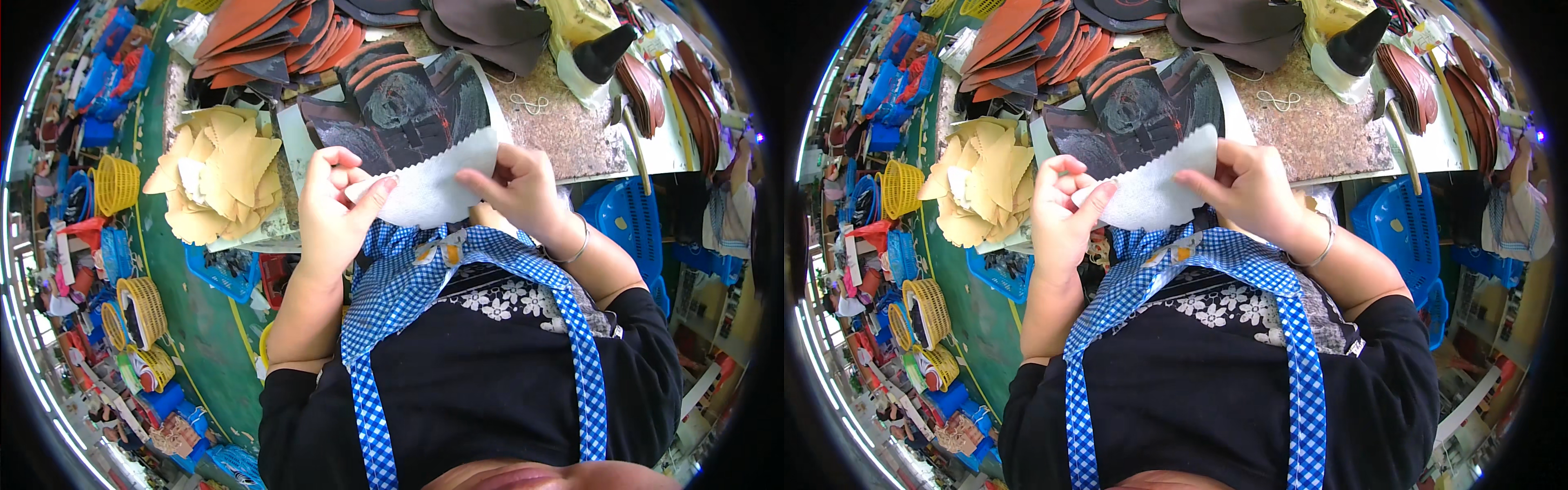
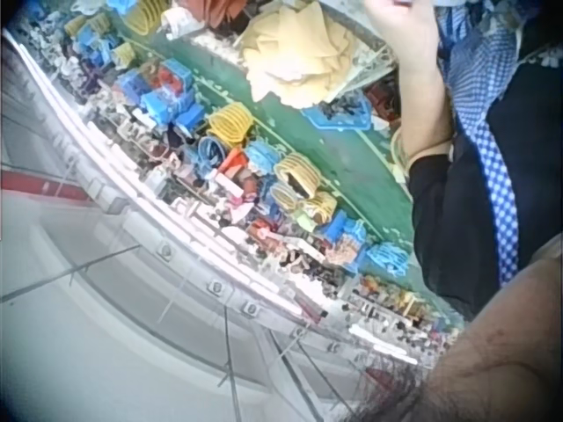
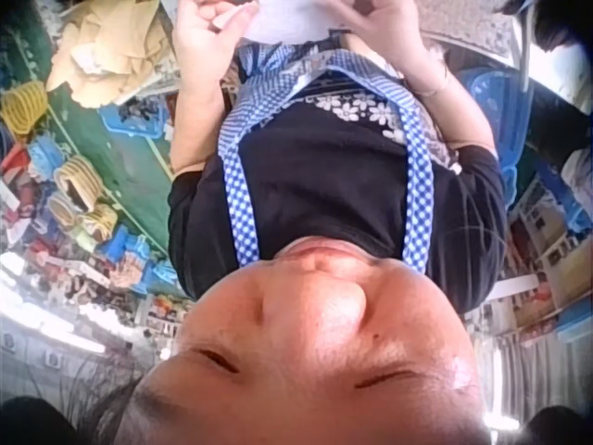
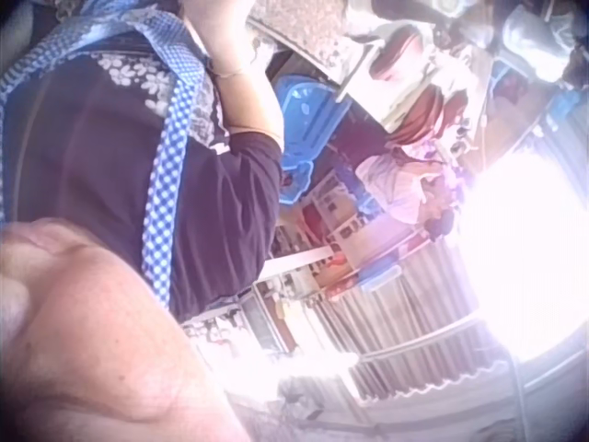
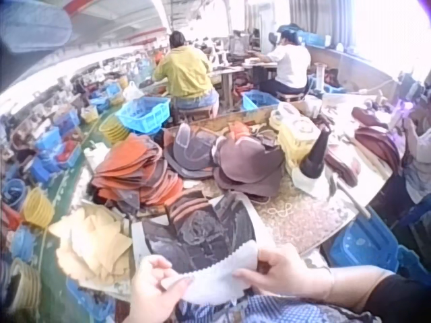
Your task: Manually aligning and assembling leather shoe components and linings.
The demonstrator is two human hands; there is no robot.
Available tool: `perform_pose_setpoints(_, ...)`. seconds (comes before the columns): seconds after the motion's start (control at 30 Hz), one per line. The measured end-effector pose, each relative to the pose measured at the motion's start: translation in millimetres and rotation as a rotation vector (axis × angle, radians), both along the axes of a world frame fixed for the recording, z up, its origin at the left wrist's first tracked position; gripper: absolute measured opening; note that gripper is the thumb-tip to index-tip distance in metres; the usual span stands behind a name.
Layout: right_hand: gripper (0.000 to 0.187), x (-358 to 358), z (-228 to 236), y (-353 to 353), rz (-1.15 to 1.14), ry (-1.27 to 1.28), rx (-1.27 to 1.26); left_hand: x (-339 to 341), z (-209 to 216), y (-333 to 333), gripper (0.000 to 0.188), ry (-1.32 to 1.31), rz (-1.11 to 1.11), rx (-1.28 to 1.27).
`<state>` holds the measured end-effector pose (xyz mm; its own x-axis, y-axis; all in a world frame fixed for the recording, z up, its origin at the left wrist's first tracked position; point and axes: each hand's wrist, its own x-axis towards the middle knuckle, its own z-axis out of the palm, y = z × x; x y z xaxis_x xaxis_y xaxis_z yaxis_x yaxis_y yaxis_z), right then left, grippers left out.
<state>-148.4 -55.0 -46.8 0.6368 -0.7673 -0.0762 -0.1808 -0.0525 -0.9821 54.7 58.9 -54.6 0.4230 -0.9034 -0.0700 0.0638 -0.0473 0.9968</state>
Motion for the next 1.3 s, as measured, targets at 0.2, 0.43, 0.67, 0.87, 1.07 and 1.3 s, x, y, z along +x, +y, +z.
perform_pose_setpoints(0.2,0.040,1.2,-14.9,-5.0,-0.008,0.293,-0.673,-7.3,-9.6,-5.2,0.047,-0.622,0.082,0.079)
perform_pose_setpoints(0.43,0.039,0.4,7.7,-50.8,-0.036,0.598,-0.814,2.2,-8.2,-5.1,0.052,-1.242,0.237,0.023)
perform_pose_setpoints(0.67,0.032,51.4,-25.1,-175.1,-0.310,0.245,-1.025,-26.4,-9.6,-36.7,0.024,-1.292,-0.272,-0.218)
perform_pose_setpoints(0.87,0.031,49.6,-56.2,-227.8,-0.221,0.592,-0.681,-21.8,-15.2,-41.0,0.023,-1.259,-0.207,-0.221)
perform_pose_setpoints(1.07,0.020,64.3,-3.0,-167.6,-0.444,-0.279,-0.090,-10.8,18.1,-54.7,0.049,-0.975,0.049,-0.587)
perform_pose_setpoints(1.3,0.030,58.2,41.5,-42.0,-0.046,-0.500,-0.116,-8.1,47.7,-64.4,0.032,-0.907,0.071,-0.536)
